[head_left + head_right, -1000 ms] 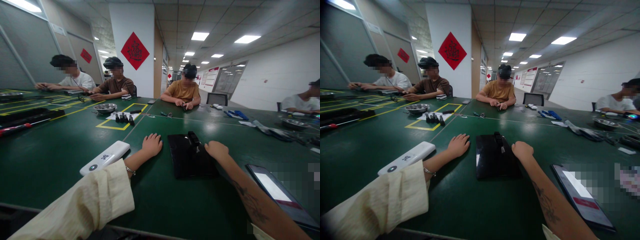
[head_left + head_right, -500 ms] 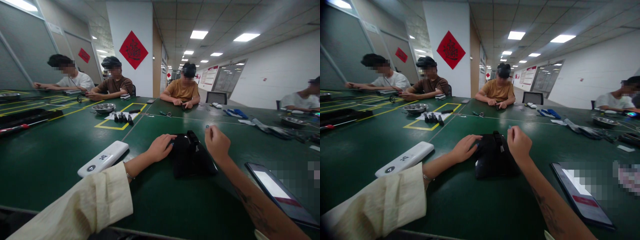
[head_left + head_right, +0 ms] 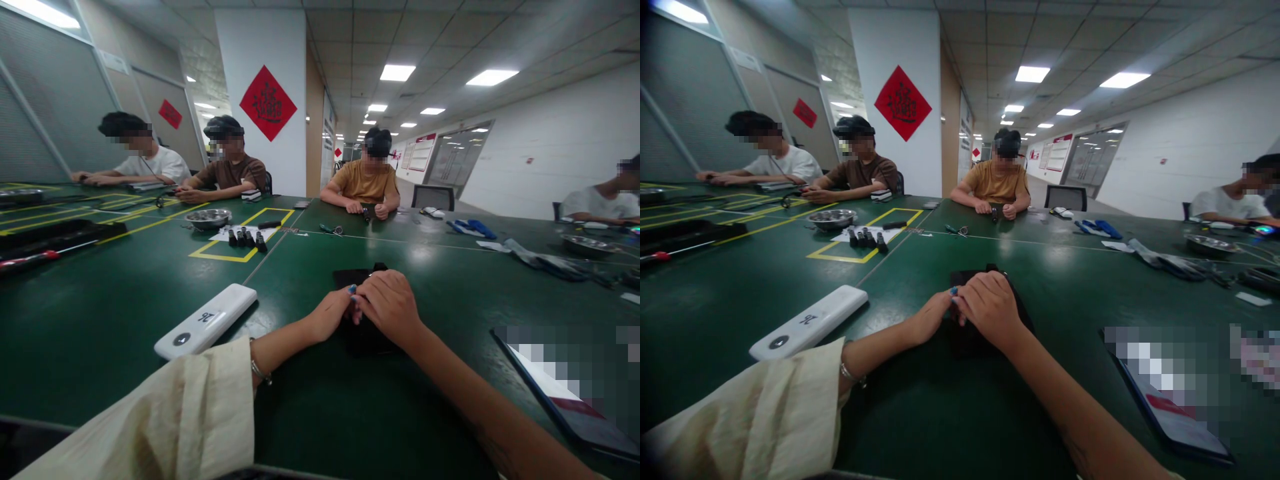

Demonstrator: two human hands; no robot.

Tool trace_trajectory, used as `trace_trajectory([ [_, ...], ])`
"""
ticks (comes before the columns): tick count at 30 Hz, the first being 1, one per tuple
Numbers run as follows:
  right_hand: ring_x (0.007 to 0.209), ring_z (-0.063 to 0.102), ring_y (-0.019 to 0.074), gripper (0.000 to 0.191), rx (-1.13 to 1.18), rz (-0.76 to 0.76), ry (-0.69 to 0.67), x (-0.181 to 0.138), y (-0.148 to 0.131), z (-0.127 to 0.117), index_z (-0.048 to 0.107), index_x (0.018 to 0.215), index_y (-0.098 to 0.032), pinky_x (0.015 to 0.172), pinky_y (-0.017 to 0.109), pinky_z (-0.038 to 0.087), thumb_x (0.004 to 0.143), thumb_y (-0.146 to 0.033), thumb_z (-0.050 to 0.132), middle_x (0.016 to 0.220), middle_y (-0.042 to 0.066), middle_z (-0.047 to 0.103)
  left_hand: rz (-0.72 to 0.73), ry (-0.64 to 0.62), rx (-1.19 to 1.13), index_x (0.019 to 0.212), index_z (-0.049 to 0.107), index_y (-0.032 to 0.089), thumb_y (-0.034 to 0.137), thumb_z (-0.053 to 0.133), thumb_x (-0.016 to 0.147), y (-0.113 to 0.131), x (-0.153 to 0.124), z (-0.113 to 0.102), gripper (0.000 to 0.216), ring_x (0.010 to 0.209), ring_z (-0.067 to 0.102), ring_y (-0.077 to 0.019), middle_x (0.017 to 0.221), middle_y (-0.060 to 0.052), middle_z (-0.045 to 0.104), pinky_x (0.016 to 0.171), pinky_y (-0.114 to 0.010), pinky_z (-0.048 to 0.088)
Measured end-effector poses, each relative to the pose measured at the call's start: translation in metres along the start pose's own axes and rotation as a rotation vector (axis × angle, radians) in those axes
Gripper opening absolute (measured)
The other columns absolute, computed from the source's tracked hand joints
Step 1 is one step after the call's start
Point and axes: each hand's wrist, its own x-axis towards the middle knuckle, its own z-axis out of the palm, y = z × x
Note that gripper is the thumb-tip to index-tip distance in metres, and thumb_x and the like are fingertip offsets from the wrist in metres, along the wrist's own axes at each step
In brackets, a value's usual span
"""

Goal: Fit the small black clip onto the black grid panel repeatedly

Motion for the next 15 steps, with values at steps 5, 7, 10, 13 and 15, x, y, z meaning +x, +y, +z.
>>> trace_trajectory([
  [5, 0.082, 0.051, 0.0157, 0.020, -0.063, -0.040, -0.016, -0.0021, 0.0021, -0.0019, 0.060, 0.077, -0.020, 0.085, 0.031, 0.030, 0.088, -0.029, 0.047, 0.078, 0.001, 0.063, -0.036, 0.044, -0.177, 0.065, 0.046, 0.016, 0.043, 0.027, 0.089, -0.0056, 0.0022, 0.0042, 0.041, 0.060, 0.049, -0.0129, 0.061, -0.002, 0.052, 0.065, -0.028, 0.041],
  [7, 0.082, 0.051, 0.0157, 0.019, -0.085, -0.043, -0.011, -0.0016, 0.0026, -0.0021, 0.060, 0.077, -0.020, 0.085, 0.031, 0.030, 0.088, -0.029, 0.047, 0.078, 0.001, 0.063, -0.076, 0.011, -0.304, 0.062, 0.044, 0.016, 0.045, 0.028, 0.088, -0.0079, 0.0023, 0.0054, 0.042, 0.057, 0.049, -0.0126, 0.057, -0.001, 0.050, 0.064, -0.028, 0.041],
  [10, 0.081, 0.051, 0.0158, 0.018, -0.086, -0.052, 0.030, -0.0014, 0.0029, 0.0001, 0.059, 0.075, -0.020, 0.084, 0.031, 0.030, 0.088, -0.028, 0.048, 0.075, 0.001, 0.063, -0.129, -0.021, -0.483, 0.061, 0.045, 0.016, 0.046, 0.034, 0.085, -0.0090, 0.0011, 0.0069, 0.040, 0.053, 0.048, -0.0121, 0.053, 0.000, 0.049, 0.061, -0.028, 0.041],
  [13, 0.081, 0.052, 0.0171, 0.022, -0.046, -0.032, 0.076, -0.0034, 0.0033, 0.0030, 0.058, 0.079, -0.019, 0.084, 0.032, 0.031, 0.088, -0.035, 0.045, 0.076, 0.002, 0.063, -0.137, -0.013, -0.589, 0.066, 0.047, 0.015, 0.045, 0.043, 0.081, -0.0078, -0.0001, 0.0070, 0.033, 0.051, 0.048, -0.0118, 0.052, 0.001, 0.048, 0.058, -0.027, 0.041],
  [15, 0.085, 0.052, 0.0192, 0.028, -0.022, 0.025, 0.093, -0.0054, 0.0036, 0.0035, 0.057, 0.091, -0.017, 0.084, 0.034, 0.032, 0.089, -0.039, 0.040, 0.086, 0.006, 0.064, -0.140, -0.020, -0.630, 0.066, 0.044, 0.016, 0.045, 0.043, 0.081, -0.0066, -0.0004, 0.0064, 0.032, 0.049, 0.049, -0.0120, 0.050, 0.002, 0.047, 0.056, -0.027, 0.041],
])
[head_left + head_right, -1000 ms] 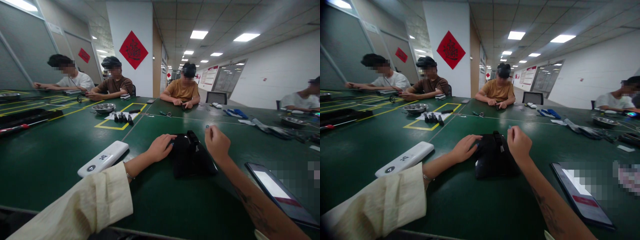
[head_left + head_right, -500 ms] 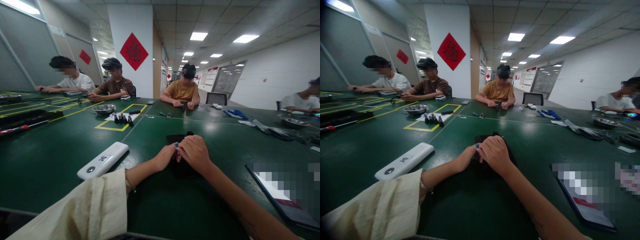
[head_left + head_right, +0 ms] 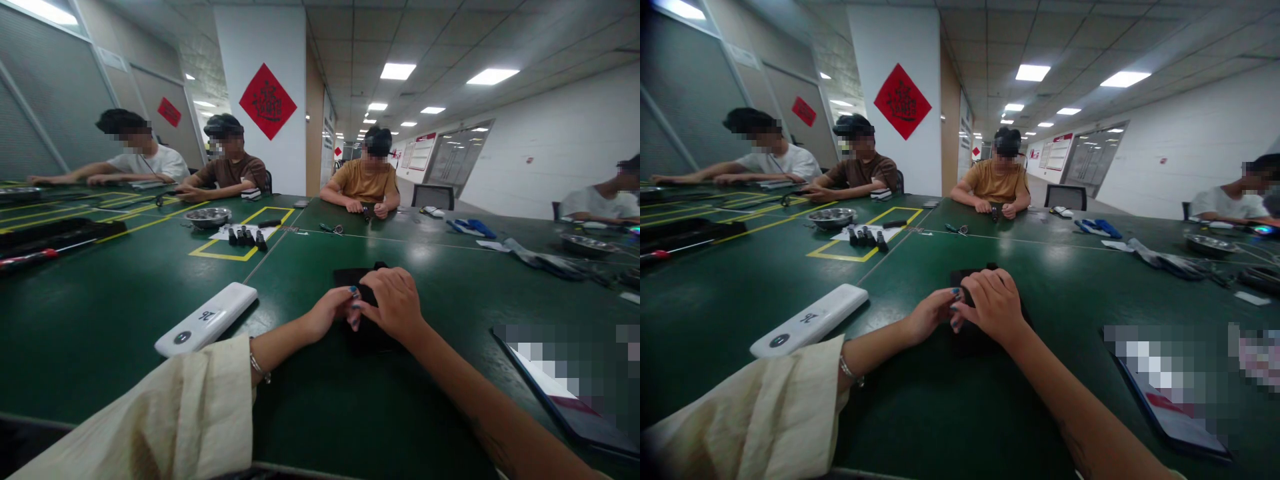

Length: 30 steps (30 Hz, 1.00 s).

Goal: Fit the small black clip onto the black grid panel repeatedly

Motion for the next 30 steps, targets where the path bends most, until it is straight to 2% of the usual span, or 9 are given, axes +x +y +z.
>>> trace_trajectory([
  [5, 0.088, 0.055, 0.0222, 0.035, -0.077, 0.277, -0.020, 0.000, 0.004, 0.001, 0.047, 0.119, -0.016, 0.074, 0.036, 0.035, 0.086, -0.029, 0.043, 0.114, 0.011, 0.059, 0.007, 0.006, 0.057, 0.068, 0.038, 0.018, 0.044, 0.040, 0.081, 0.002, 0.001, -0.001, 0.029, 0.046, 0.051, -0.0120, 0.050, 0.003, 0.049, 0.052, -0.024, 0.037],
  [9, 0.098, 0.055, 0.0255, 0.049, 0.011, 0.448, -0.127, 0.000, 0.015, 0.012, 0.039, 0.131, -0.018, 0.075, 0.036, 0.040, 0.084, -0.030, 0.045, 0.122, 0.011, 0.054, 0.062, 0.155, 0.152, 0.073, 0.037, 0.019, 0.039, 0.035, 0.081, 0.000, 0.005, -0.007, 0.021, 0.042, 0.050, -0.0111, 0.049, 0.004, 0.051, 0.048, -0.023, 0.035],
  [13, 0.103, 0.054, 0.0228, 0.045, 0.240, 0.511, -0.195, -0.007, 0.027, 0.024, 0.042, 0.129, -0.017, 0.082, 0.036, 0.044, 0.086, -0.024, 0.037, 0.119, 0.011, 0.054, 0.189, 0.394, 0.247, 0.071, 0.035, 0.020, 0.035, 0.031, 0.080, 0.000, 0.009, -0.016, 0.018, 0.039, 0.046, -0.0097, 0.048, 0.007, 0.047, 0.046, -0.022, 0.035],
  [17, 0.105, 0.054, 0.0225, 0.046, 0.331, 0.531, -0.229, -0.012, 0.037, 0.024, 0.046, 0.129, -0.021, 0.086, 0.038, 0.044, 0.086, -0.021, 0.032, 0.120, 0.008, 0.055, 0.260, 0.540, 0.267, 0.071, 0.035, 0.020, 0.034, 0.031, 0.081, 0.001, 0.011, -0.025, 0.018, 0.041, 0.045, -0.0090, 0.049, 0.008, 0.045, 0.045, -0.021, 0.037],
  [21, 0.107, 0.053, 0.0222, 0.045, 0.410, 0.709, -0.080, -0.013, 0.050, 0.018, 0.052, 0.124, -0.021, 0.093, 0.040, 0.040, 0.084, -0.024, 0.033, 0.117, 0.008, 0.058, 0.250, 0.628, 0.253, 0.071, 0.034, 0.021, 0.034, 0.030, 0.081, 0.000, 0.013, -0.032, 0.017, 0.040, 0.043, -0.0091, 0.049, 0.008, 0.043, 0.044, -0.021, 0.037],
  [24, 0.103, 0.054, 0.0226, 0.045, 0.569, 0.968, 0.089, -0.018, 0.057, 0.018, 0.057, 0.119, -0.017, 0.092, 0.040, 0.039, 0.081, -0.029, 0.037, 0.110, 0.008, 0.062, 0.216, 0.635, 0.283, 0.072, 0.034, 0.021, 0.032, 0.030, 0.081, -0.002, 0.014, -0.035, 0.015, 0.043, 0.045, -0.0097, 0.050, 0.008, 0.045, 0.047, -0.022, 0.038],
  [27, 0.083, 0.059, 0.0219, 0.050, 0.841, 1.317, 0.151, -0.027, 0.051, 0.025, 0.055, 0.121, -0.015, 0.075, 0.037, 0.046, 0.076, -0.032, 0.043, 0.093, 0.007, 0.065, 0.141, 0.555, 0.355, 0.073, 0.036, 0.021, 0.031, 0.029, 0.082, -0.006, 0.015, -0.035, 0.015, 0.047, 0.049, -0.0107, 0.054, 0.006, 0.049, 0.050, -0.023, 0.038],
  [28, 0.078, 0.059, 0.0209, 0.050, 0.942, 1.393, 0.152, -0.030, 0.045, 0.028, 0.056, 0.120, -0.015, 0.069, 0.035, 0.047, 0.074, -0.033, 0.045, 0.089, 0.006, 0.065, 0.111, 0.515, 0.375, 0.074, 0.036, 0.021, 0.031, 0.028, 0.083, -0.007, 0.015, -0.034, 0.016, 0.047, 0.050, -0.0111, 0.055, 0.006, 0.049, 0.051, -0.024, 0.038],
  [30, 0.075, 0.058, 0.0192, 0.048, 1.122, 1.449, 0.167, -0.034, 0.033, 0.035, 0.059, 0.115, -0.016, 0.065, 0.031, 0.047, 0.071, -0.033, 0.049, 0.089, 0.005, 0.065, 0.073, 0.432, 0.418, 0.076, 0.036, 0.021, 0.033, 0.028, 0.084, -0.008, 0.014, -0.032, 0.017, 0.049, 0.051, -0.0114, 0.057, 0.005, 0.049, 0.052, -0.024, 0.038],
])
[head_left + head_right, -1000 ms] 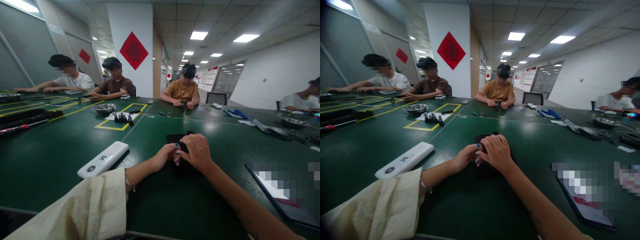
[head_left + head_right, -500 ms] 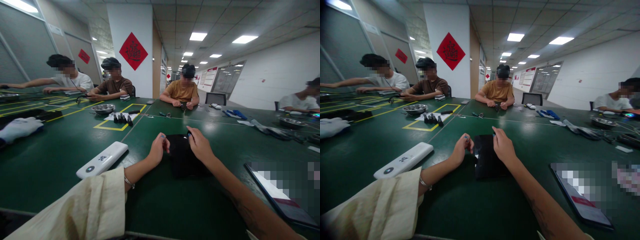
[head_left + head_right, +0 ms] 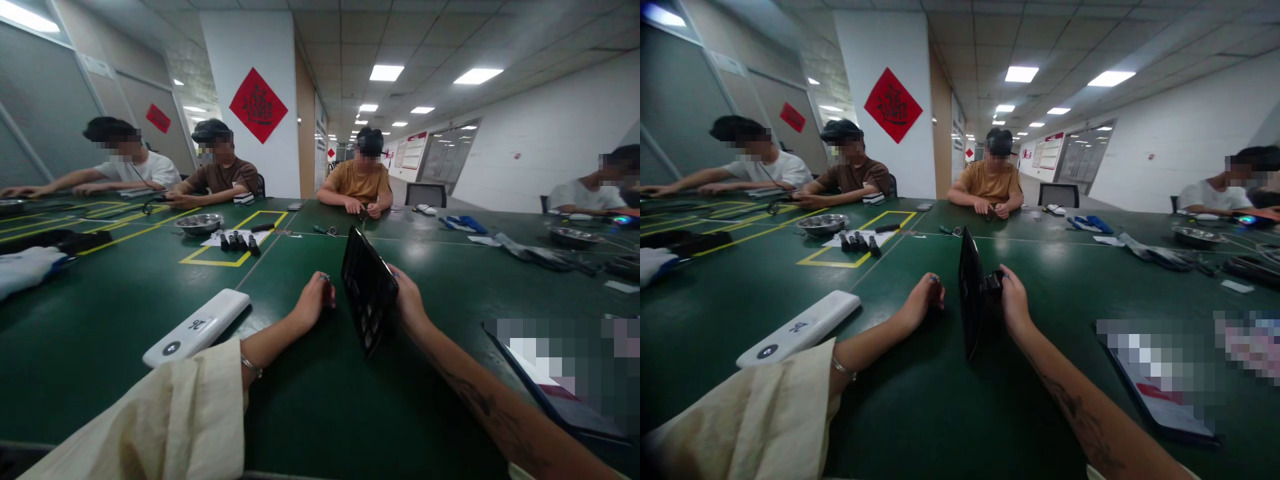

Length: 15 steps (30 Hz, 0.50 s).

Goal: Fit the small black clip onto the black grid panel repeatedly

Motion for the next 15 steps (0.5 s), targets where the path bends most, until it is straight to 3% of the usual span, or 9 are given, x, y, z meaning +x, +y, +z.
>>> trace_trajectory([
  [5, 0.070, 0.055, 0.0160, 0.049, 0.119, 0.039, -0.010, -0.012, 0.010, 0.013, 0.056, 0.117, -0.020, 0.058, 0.027, 0.045, 0.070, -0.033, 0.053, 0.085, 0.001, 0.062, 0.065, -0.144, 0.287, 0.077, 0.038, 0.021, 0.036, 0.029, 0.088, 0.005, -0.009, 0.002, 0.021, 0.057, 0.047, -0.0127, 0.062, 0.003, 0.048, 0.059, -0.026, 0.039],
  [10, 0.064, 0.054, 0.0149, 0.052, 0.126, 0.023, -0.008, -0.015, 0.011, 0.014, 0.053, 0.121, -0.020, 0.053, 0.026, 0.043, 0.071, -0.036, 0.052, 0.080, 0.001, 0.061, 0.102, -0.136, 0.567, 0.079, 0.039, 0.021, 0.035, 0.028, 0.089, 0.009, -0.011, 0.002, 0.021, 0.065, 0.048, -0.0159, 0.068, 0.001, 0.049, 0.064, -0.029, 0.039],
  [15, 0.066, 0.057, 0.0173, 0.055, 0.213, 0.034, -0.033, -0.015, 0.022, 0.015, 0.054, 0.120, -0.016, 0.058, 0.029, 0.046, 0.069, -0.038, 0.052, 0.080, 0.002, 0.065, 0.172, -0.102, 0.583, 0.080, 0.042, 0.021, 0.034, 0.031, 0.087, 0.008, -0.011, 0.003, 0.019, 0.072, 0.050, -0.0181, 0.075, -0.002, 0.052, 0.069, -0.031, 0.040],
])
